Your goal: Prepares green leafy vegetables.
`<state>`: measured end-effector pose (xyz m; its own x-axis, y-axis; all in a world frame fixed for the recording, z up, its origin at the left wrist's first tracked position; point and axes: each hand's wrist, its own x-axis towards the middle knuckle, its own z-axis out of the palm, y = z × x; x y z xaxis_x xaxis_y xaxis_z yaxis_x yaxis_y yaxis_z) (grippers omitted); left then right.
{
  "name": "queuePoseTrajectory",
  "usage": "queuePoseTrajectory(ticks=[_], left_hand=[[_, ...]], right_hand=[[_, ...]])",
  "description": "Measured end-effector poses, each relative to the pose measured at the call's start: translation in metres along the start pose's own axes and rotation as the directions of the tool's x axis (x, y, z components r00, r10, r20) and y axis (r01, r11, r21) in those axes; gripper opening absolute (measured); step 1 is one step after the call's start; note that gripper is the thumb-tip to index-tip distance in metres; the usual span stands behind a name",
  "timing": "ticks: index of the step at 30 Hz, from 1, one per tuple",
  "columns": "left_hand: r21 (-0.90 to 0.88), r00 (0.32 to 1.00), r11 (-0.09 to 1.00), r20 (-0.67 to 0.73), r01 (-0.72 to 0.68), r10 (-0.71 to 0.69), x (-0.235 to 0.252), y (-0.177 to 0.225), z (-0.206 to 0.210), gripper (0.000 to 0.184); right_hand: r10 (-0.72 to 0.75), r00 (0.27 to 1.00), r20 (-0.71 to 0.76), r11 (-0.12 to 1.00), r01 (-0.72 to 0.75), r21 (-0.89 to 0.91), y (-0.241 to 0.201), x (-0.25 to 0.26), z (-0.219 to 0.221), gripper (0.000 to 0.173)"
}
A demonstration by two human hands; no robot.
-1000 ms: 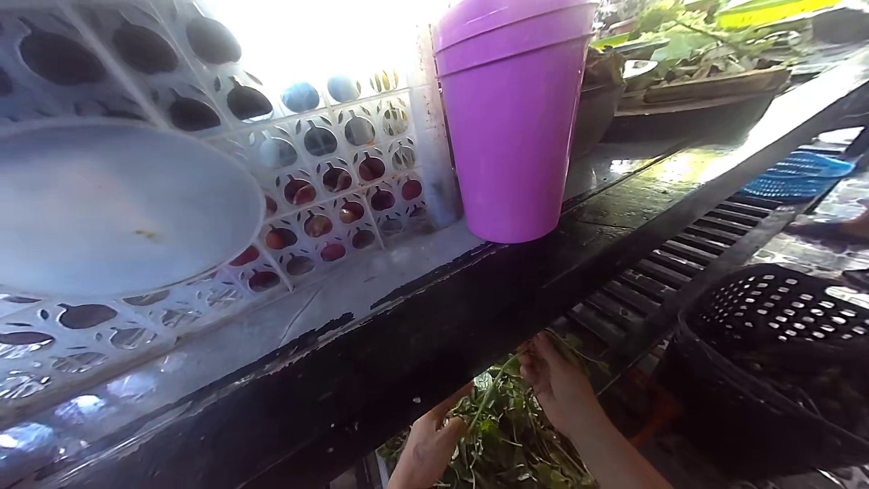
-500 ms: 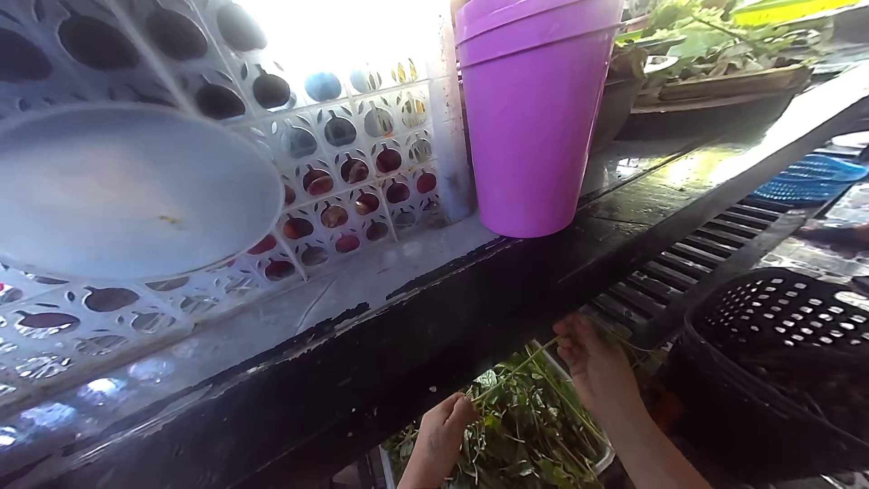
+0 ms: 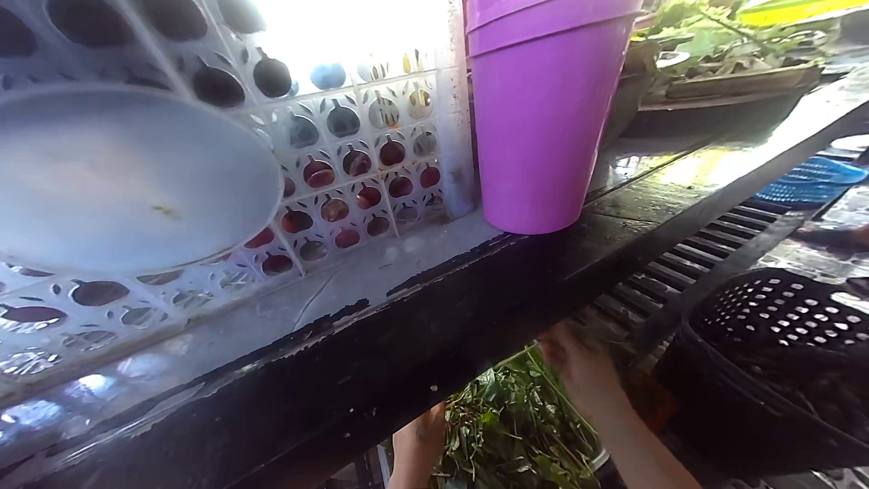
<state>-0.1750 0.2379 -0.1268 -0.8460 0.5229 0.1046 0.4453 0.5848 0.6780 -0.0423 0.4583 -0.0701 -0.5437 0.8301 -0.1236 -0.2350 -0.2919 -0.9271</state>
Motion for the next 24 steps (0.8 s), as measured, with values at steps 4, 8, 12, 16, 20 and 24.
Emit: queuePoseTrajectory(ticks=[4, 8, 12, 16, 20, 24], left_hand=[[-0.506, 1.000, 0.862, -0.004, -0.022, 0.023, 0.000, 0.017, 0.006, 0.037], [-0.664, 0.978, 0.741, 0.200, 0.097, 0.052, -0.004, 0.030, 0.015, 0.023], [-0.646, 0.984, 0.747, 0.169, 0.156, -0.059, -0.002, 0.022, 0.019, 0.016], [-0.842, 0.938, 0.470, 0.113, 0.266, -0.327, 0.000, 0.022, 0.011, 0.024], [-0.876, 0.886, 0.383, 0.101, 0.295, -0.452, 0.005, 0.027, -0.004, 0.021], [-0.722, 0.945, 0.628, 0.114, 0.291, -0.306, 0.000, 0.047, -0.014, 0.022]], right_hand=[[0.272, 0.890, 0.367, 0.943, -0.170, -0.286, 0.031, -0.022, 0.025, 0.021], [0.366, 0.786, 0.498, 0.905, -0.176, -0.388, 0.063, -0.041, 0.038, 0.016], [0.429, 0.755, 0.495, 0.864, -0.184, -0.469, 0.072, -0.043, 0.043, 0.018], [0.319, 0.818, 0.479, 0.896, -0.095, -0.434, 0.078, -0.058, 0.050, 0.023], [-0.165, 0.887, 0.431, 0.814, 0.370, -0.448, 0.087, -0.059, 0.046, 0.021], [-0.631, 0.602, 0.490, 0.321, 0.777, -0.541, 0.084, -0.035, 0.035, 0.033]])
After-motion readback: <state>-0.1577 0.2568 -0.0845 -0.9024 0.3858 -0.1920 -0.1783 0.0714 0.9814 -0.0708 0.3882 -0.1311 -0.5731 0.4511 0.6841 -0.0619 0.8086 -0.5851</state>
